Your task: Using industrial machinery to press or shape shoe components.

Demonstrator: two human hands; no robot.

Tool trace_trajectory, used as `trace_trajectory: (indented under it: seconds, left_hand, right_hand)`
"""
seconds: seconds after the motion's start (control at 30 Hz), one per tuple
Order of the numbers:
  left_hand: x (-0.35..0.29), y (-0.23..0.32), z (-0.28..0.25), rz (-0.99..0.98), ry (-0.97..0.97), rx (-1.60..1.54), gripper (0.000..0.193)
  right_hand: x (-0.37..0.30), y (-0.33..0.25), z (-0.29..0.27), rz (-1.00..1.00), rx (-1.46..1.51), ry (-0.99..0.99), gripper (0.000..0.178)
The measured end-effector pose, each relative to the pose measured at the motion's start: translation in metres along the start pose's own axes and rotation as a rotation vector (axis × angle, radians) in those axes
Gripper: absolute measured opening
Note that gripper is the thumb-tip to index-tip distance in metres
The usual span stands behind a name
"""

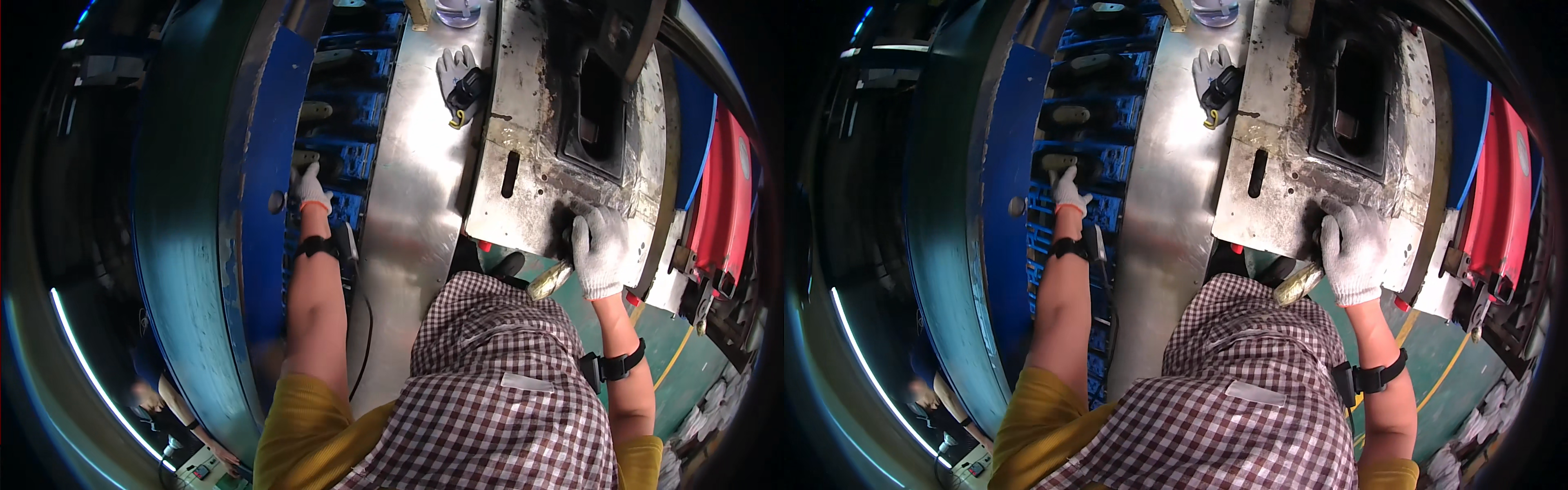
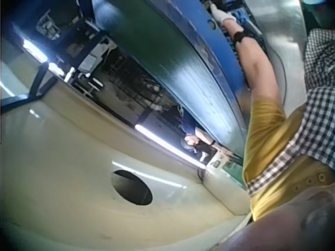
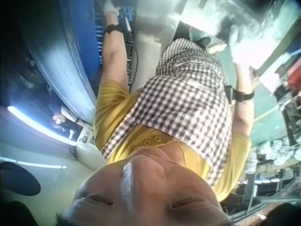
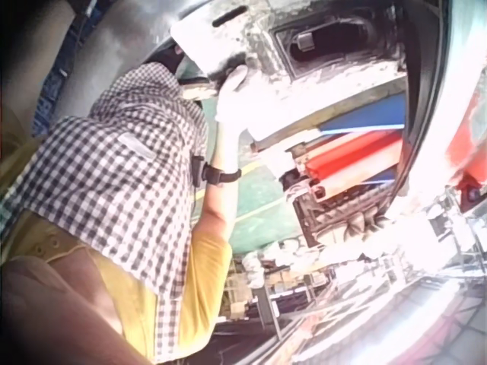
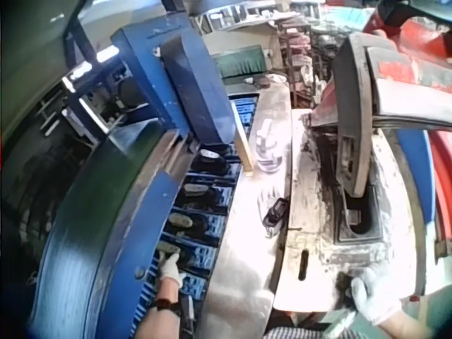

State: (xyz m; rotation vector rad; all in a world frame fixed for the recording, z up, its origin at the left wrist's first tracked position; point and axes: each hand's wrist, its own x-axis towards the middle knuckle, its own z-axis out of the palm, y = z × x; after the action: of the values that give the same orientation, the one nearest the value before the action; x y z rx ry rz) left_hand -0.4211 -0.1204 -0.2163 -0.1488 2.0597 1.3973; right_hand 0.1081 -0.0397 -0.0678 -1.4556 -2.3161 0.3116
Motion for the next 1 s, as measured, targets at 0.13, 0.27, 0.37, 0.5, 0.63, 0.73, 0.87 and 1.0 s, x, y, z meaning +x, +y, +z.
trace_trajectory:
  seconds: [0.13,0.27,0.37,0.5,0.63,0.73,0.87,1.0]
  left_hand:
    - [-0.005,0.017,0.042,0.067,0.064,0.094,0.106]
    - [0.007,0.008,0.063,-0.048,0.239,0.120,0.104]
    - [0.057,-0.013,0.034,-0.165,0.081,-0.236,0.091]
    - [0.059,-0.025,0.034,-0.065,0.133,-0.124,0.114]
    - [0.041,-0.056,-0.036,0.056,-0.049,-0.079,0.081]
    - [-0.024,-0.083,-0.068,0.509,0.313,0.309,0.061]
    - [-0.089,-0.143,-0.184,0.214,1.050,0.990,0.085]
    - [-0.123,-0.207,-0.249,-0.212,1.460,1.065,0.096]
  right_hand:
    - [0.002,0.001,-0.001,0.019,-0.022,-0.023,0.019]
    - [0.004,0.000,-0.002,0.025,-0.019,-0.004,0.019]
    - [0.005,-0.004,-0.006,0.014,0.002,-0.017,0.020]
    - [0.003,-0.003,0.000,0.017,0.028,-0.011,0.020]
    - [0.005,-0.006,-0.001,-0.013,0.090,-0.017,0.018]
    - [-0.001,0.000,0.002,0.026,0.062,-0.023,0.007]
    - [-0.003,0.004,0.004,-0.017,0.058,-0.047,0.007]
    - [-0.003,-0.001,0.003,-0.028,-0.006,-0.085,0.009]
